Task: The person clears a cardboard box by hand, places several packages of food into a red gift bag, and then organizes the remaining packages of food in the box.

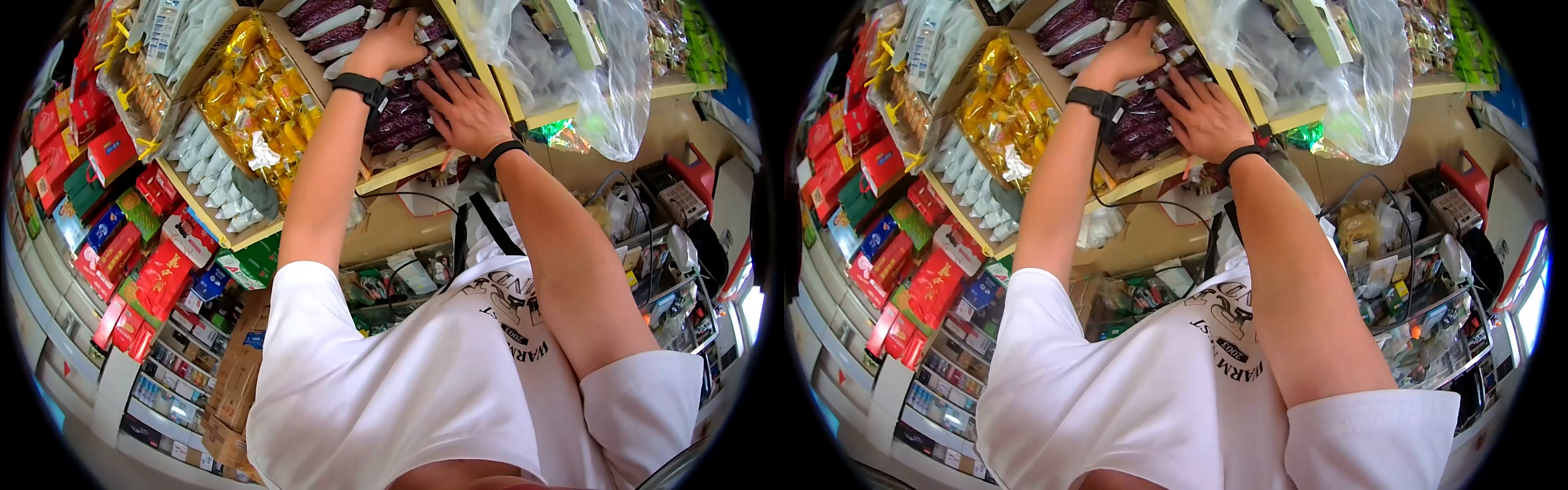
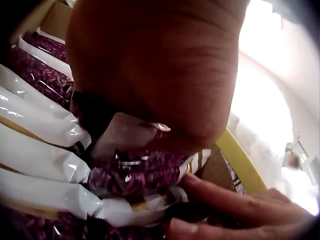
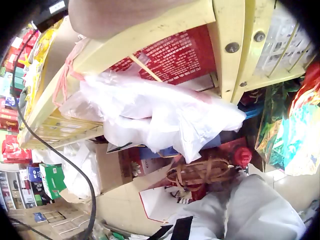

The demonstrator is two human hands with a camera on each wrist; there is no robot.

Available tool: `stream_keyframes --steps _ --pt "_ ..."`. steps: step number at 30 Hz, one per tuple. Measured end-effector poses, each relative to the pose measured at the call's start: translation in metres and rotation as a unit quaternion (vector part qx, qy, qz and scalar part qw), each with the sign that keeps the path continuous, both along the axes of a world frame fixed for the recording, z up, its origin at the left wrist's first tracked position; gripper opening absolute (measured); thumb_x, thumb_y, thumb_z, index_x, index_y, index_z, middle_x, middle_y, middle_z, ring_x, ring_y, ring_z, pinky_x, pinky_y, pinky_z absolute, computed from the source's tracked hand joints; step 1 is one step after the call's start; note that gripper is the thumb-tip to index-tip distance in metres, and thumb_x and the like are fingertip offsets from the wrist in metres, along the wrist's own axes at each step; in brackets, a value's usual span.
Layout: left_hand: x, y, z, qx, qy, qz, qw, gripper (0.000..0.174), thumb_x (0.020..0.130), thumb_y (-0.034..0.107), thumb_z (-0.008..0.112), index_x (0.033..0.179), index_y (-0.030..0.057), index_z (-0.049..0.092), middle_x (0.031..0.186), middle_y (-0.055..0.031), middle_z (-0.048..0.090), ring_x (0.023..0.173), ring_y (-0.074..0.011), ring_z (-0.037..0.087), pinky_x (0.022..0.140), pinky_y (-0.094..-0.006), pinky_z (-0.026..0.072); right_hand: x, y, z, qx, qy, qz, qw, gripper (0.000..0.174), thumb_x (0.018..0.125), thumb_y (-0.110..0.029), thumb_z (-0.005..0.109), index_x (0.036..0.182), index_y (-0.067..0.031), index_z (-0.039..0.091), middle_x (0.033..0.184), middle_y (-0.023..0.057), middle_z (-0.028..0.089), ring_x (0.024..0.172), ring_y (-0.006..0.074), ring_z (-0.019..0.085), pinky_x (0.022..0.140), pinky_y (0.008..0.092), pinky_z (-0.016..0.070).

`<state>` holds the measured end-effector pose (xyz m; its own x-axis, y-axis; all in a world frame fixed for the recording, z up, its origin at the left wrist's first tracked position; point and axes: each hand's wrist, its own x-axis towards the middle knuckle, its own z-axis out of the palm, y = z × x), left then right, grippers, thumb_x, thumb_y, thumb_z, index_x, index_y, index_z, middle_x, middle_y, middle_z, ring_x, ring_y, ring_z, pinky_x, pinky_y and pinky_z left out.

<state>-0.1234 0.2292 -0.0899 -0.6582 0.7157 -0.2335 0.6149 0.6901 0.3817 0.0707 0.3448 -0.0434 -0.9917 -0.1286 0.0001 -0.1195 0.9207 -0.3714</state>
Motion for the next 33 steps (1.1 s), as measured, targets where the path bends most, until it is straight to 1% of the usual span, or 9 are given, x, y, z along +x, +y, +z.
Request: stream_keyframes --steps 2,4,9,16,20,24,28,29,33 --pt "-0.022 0.0 0.017 -0.001 -0.127 -0.069 0.989 0.074 0.086 0.033 0.068 0.148 0.0024 0.043 0.135 -0.0256 0.06 0.128 -0.0372 0.056 0.106 -0.0444 0.0456 -0.001 -0.001 0.0 0.001 0.002 0.002 1.0 0.048 0.095 -0.03 0.058 0.141 -0.0154 0.054 0.155 0.0136 0.042 0.129 0.0297 0.049 0.109 0.0403 0.0375" --pt "-0.043 0.002 0.057 0.04 -0.256 0.017 0.966 0.061 0.085 0.038 0.07 0.133 0.0021 0.059 0.115 -0.0197 0.072 0.105 -0.0362 0.069 0.093 -0.0456 0.0537 0.001 0.001 -0.002 0.007 -0.001 0.0 1.0 0.048 0.095 -0.03 0.058 0.14 -0.0147 0.055 0.155 0.0133 0.042 0.129 0.0295 0.049 0.109 0.0404 0.0373" --pt "-0.05 0.023 0.047 0.024 0.045 0.085 0.995 0.038 0.09 0.034 0.063 0.11 0.0015 0.06 0.103 -0.0289 0.067 0.093 -0.0464 0.065 0.08 -0.0542 0.0527 0.003 0.0 -0.002 -0.015 0.012 -0.005 1.0 0.044 0.095 -0.03 0.058 0.135 -0.0127 0.059 0.152 0.0121 0.046 0.126 0.0304 0.05 0.108 0.041 0.0385" --pt "-0.038 0.027 0.016 -0.163 0.028 -0.065 0.984 0.044 0.086 0.014 0.059 0.13 0.0082 0.058 0.112 -0.0235 0.069 0.106 -0.0427 0.065 0.087 -0.0522 0.0545 0.0 0.002 -0.002 -0.03 0.01 -0.004 0.999 0.042 0.095 -0.03 0.059 0.132 -0.0094 0.061 0.149 0.0122 0.048 0.125 0.0302 0.051 0.107 0.0402 0.0394" --pt "-0.039 0.016 0.009 -0.034 -0.174 0.07 0.982 0.069 0.087 0.015 0.06 0.153 0.0104 0.038 0.142 -0.0267 0.053 0.122 -0.0415 0.058 0.103 -0.0494 0.0488 0.0 0.002 0.0 -0.029 0.009 -0.006 1.0 0.043 0.094 -0.03 0.059 0.132 -0.009 0.061 0.148 0.0121 0.049 0.125 0.03 0.051 0.107 0.0398 0.039" --pt "-0.039 -0.007 0.02 -0.029 -0.133 -0.058 0.989 0.075 0.088 0.019 0.062 0.156 0.0115 0.033 0.153 -0.0214 0.044 0.125 -0.0407 0.057 0.105 -0.0494 0.0479 0.001 0.001 0.0 -0.029 -0.002 -0.008 1.0 0.043 0.094 -0.03 0.059 0.132 -0.009 0.06 0.147 0.0121 0.05 0.125 0.03 0.051 0.107 0.0401 0.039" --pt "-0.035 -0.001 0.019 -0.063 -0.015 -0.04 0.997 0.052 0.092 0.022 0.063 0.14 0.0087 0.051 0.125 -0.0161 0.067 0.106 -0.0408 0.066 0.089 -0.0532 0.0537 0.0 0.002 -0.001 -0.023 0.001 -0.003 1.0 0.043 0.094 -0.03 0.06 0.132 -0.0089 0.06 0.146 0.0119 0.05 0.125 0.0299 0.051 0.107 0.0405 0.0389" --pt "-0.034 -0.001 0.01 0.003 0.0 -0.011 1.0 0.055 0.092 0.03 0.068 0.14 0.0062 0.053 0.117 -0.0266 0.067 0.106 -0.0449 0.064 0.085 -0.049 0.0542 0.0 0.001 -0.002 -0.021 0.006 -0.004 1.0 0.044 0.094 -0.03 0.06 0.132 -0.0088 0.06 0.146 0.0119 0.051 0.125 0.0299 0.051 0.107 0.0407 0.0389" --pt "-0.027 0.008 0.008 0.055 -0.089 0.044 0.994 0.058 0.099 0.043 0.058 0.144 0.0071 0.048 0.121 -0.0268 0.066 0.112 -0.0427 0.064 0.093 -0.0476 0.0522 0.001 0.001 -0.002 -0.021 0.009 -0.001 1.0 0.044 0.093 -0.029 0.06 0.132 -0.0086 0.06 0.146 0.0123 0.051 0.125 0.03 0.051 0.107 0.0413 0.0391"
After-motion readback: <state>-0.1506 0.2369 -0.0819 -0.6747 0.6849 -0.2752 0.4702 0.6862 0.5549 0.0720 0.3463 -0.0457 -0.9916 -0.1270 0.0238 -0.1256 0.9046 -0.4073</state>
